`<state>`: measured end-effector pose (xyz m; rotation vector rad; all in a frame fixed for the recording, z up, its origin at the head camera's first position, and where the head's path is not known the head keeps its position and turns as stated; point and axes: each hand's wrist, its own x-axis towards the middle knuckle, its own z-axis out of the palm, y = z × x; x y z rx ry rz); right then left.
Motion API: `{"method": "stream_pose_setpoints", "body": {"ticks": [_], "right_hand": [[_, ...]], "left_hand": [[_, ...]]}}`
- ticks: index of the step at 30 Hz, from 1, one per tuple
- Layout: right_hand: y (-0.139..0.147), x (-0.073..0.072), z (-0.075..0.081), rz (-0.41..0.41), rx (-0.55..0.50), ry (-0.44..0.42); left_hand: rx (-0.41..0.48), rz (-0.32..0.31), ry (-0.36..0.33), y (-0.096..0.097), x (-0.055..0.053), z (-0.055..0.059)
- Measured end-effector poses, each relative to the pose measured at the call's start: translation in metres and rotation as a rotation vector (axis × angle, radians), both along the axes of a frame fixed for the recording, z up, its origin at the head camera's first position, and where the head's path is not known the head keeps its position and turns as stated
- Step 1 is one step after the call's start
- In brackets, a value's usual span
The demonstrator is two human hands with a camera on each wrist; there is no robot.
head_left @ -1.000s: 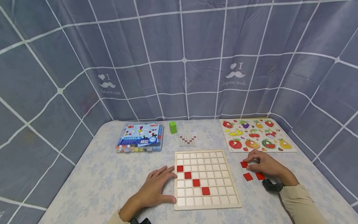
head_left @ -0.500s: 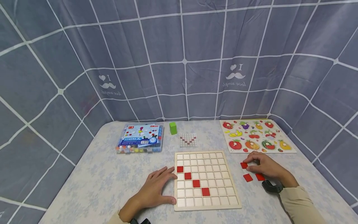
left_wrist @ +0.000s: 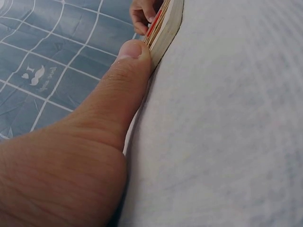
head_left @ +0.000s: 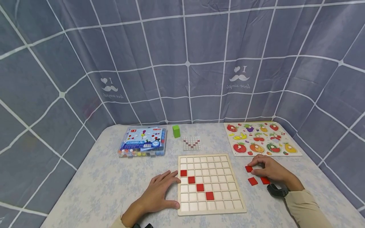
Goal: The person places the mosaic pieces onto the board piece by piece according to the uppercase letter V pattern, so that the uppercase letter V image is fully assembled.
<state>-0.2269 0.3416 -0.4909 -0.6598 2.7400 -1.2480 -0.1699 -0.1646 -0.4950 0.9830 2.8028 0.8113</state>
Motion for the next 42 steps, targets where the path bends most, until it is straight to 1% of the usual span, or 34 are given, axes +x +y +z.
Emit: {"method": "stream_pose_setpoints", "body": {"ticks": [4,7,9,12,15,20,27,30,34,42], "right_hand": [[0.0,0.0,0.003,-0.003,0.0,-0.016],[-0.002,0.0,0.005,-0.026,-0.007,-0.028],[-0.004,0.0,0.006,-0.04,-0.008,-0.033],[-0.012,0.001,0.007,-0.038,0.0,-0.037],[-0.023,0.003,0.007,0.01,0.002,-0.036],[-0.048,0.006,0.009,0.096,-0.044,-0.014],[-0.088,0.014,0.012,0.25,-0.082,0.099],[-0.102,0.018,0.013,0.29,-0.084,0.121],[-0.115,0.023,0.014,0.309,-0.071,0.133],[-0.134,0.035,0.017,0.296,-0.023,0.06]], "left_hand": [[-0.006,0.0,0.004,0.0,0.0,0.0],[-0.004,-0.001,0.008,0.001,0.0,0.0],[-0.003,0.0,0.01,0.001,0.0,0.0],[-0.004,0.003,0.005,0.0,0.001,0.0],[-0.01,0.01,-0.001,0.0,0.002,-0.002],[-0.013,0.01,0.001,0.0,0.0,-0.005],[-0.001,0.001,0.012,0.0,-0.001,-0.004],[0.01,-0.003,0.02,0.0,-0.002,-0.005],[0.012,-0.005,0.014,0.0,-0.002,-0.004],[-0.006,-0.001,-0.002,0.0,-0.001,-0.003]]}}
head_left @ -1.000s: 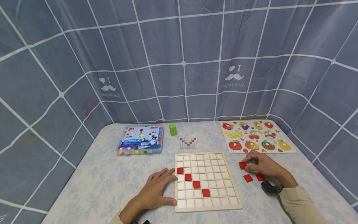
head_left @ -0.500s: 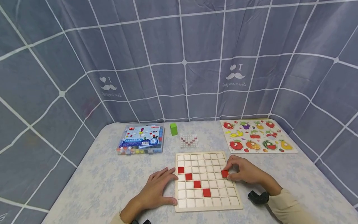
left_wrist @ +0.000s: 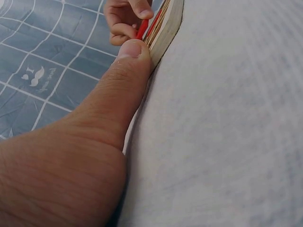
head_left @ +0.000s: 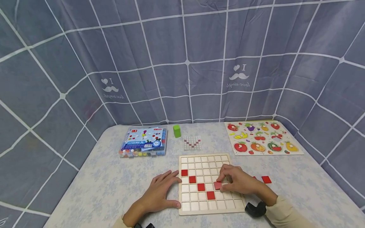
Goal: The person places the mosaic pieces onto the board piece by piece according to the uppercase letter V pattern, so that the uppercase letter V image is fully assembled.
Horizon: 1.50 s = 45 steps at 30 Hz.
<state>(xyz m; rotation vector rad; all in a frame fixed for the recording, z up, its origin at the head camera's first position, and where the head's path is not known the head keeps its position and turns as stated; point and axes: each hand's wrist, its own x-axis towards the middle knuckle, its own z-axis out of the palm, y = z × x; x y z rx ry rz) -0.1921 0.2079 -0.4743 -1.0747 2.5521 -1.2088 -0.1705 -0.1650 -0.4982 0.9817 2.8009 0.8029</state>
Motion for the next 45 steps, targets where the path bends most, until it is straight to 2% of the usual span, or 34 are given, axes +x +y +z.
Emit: {"method": "stream_pose_setpoints", "body": {"ticks": [7,17,26,35,45], "right_hand": [[-0.004,0.002,-0.001,-0.032,0.046,0.0],[-0.005,0.001,-0.009,-0.033,0.056,0.035],[-0.005,0.0,-0.016,0.001,0.027,0.121],[-0.004,0.001,-0.015,0.012,0.03,0.121],[-0.005,0.001,-0.016,0.005,0.045,0.128]], "left_hand": [[0.005,0.0,0.0,0.0,-0.001,-0.001],[0.005,0.0,-0.001,0.0,0.0,0.002],[0.002,0.003,-0.009,0.0,0.0,0.003],[0.003,0.004,0.003,0.0,-0.001,-0.001],[0.005,-0.004,0.011,0.0,-0.001,0.0]]}}
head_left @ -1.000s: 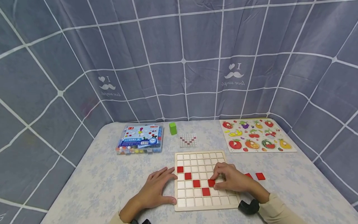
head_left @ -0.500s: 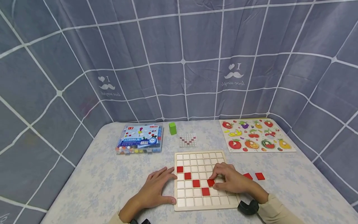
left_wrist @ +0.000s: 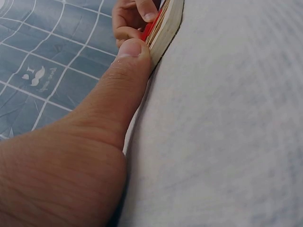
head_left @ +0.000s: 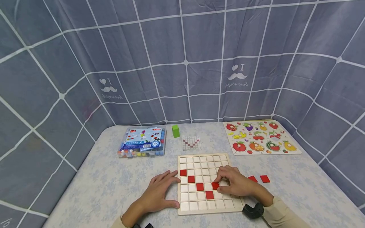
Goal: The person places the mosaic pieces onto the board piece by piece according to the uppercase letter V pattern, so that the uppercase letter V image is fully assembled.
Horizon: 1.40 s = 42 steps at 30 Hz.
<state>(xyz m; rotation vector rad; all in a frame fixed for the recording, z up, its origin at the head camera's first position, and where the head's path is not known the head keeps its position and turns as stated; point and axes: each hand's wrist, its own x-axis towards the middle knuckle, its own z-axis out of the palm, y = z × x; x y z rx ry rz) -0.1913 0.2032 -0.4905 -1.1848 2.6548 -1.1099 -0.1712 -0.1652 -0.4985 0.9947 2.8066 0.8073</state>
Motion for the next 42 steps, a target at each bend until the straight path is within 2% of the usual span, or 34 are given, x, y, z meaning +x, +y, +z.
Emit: {"method": "stream_pose_setpoints", "body": {"ticks": [11,31,39,42], "right_hand": [[0.0013,-0.0009,-0.0012,-0.03,0.046,-0.02],[0.0028,-0.0001,0.0032,0.001,0.031,-0.026],[0.0032,-0.0006,0.0048,-0.015,0.052,-0.033],[0.0028,-0.0005,0.0042,-0.018,0.043,-0.008]], "left_hand": [[0.003,0.0,-0.001,0.001,0.0006,0.0003],[0.003,0.005,0.007,0.0007,-0.0005,0.0],[-0.003,0.008,0.007,0.0006,-0.0004,-0.0003],[0.0,0.006,-0.001,0.0008,0.0004,0.0004]]}}
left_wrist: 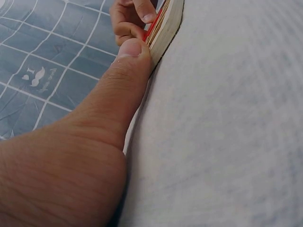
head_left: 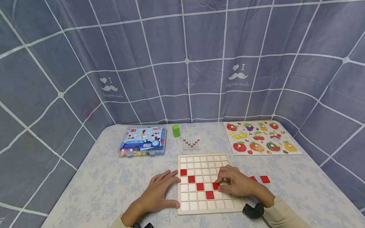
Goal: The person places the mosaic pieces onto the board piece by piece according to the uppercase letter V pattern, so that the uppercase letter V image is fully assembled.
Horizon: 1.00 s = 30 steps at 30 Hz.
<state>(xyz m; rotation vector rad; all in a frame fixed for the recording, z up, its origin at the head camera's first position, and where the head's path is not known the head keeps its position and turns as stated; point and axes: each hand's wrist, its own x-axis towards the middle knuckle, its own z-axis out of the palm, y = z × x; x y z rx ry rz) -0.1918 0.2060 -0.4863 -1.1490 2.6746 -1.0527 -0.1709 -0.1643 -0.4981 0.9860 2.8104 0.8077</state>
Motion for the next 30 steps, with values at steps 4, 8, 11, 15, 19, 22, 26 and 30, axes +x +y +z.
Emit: {"method": "stream_pose_setpoints", "body": {"ticks": [4,8,11,15,19,22,26,30], "right_hand": [[0.0,0.0,-0.001,-0.011,-0.023,0.041],[0.0,-0.001,-0.002,-0.016,-0.033,0.043],[0.0,-0.002,-0.002,-0.015,-0.035,0.043],[0.001,-0.003,-0.002,-0.01,-0.031,0.042],[0.002,-0.002,-0.001,-0.001,-0.013,0.036],[0.005,-0.001,0.003,0.005,-0.018,0.011],[0.015,0.0,0.011,-0.02,-0.051,-0.001],[0.043,-0.003,0.014,-0.081,-0.054,0.063]], "left_hand": [[0.0,-0.003,-0.005,0.0,0.001,0.001],[-0.001,-0.002,-0.004,0.0,0.0,0.0],[0.0,-0.002,0.0,0.0,0.0,0.0],[-0.002,-0.001,-0.004,0.0,0.0,0.0],[-0.009,0.006,-0.015,0.0,0.0,0.0],[-0.018,0.011,-0.018,0.001,-0.001,-0.001],[-0.027,0.012,-0.012,0.001,-0.002,-0.001],[-0.025,0.016,-0.007,0.0,-0.001,-0.002]]}}
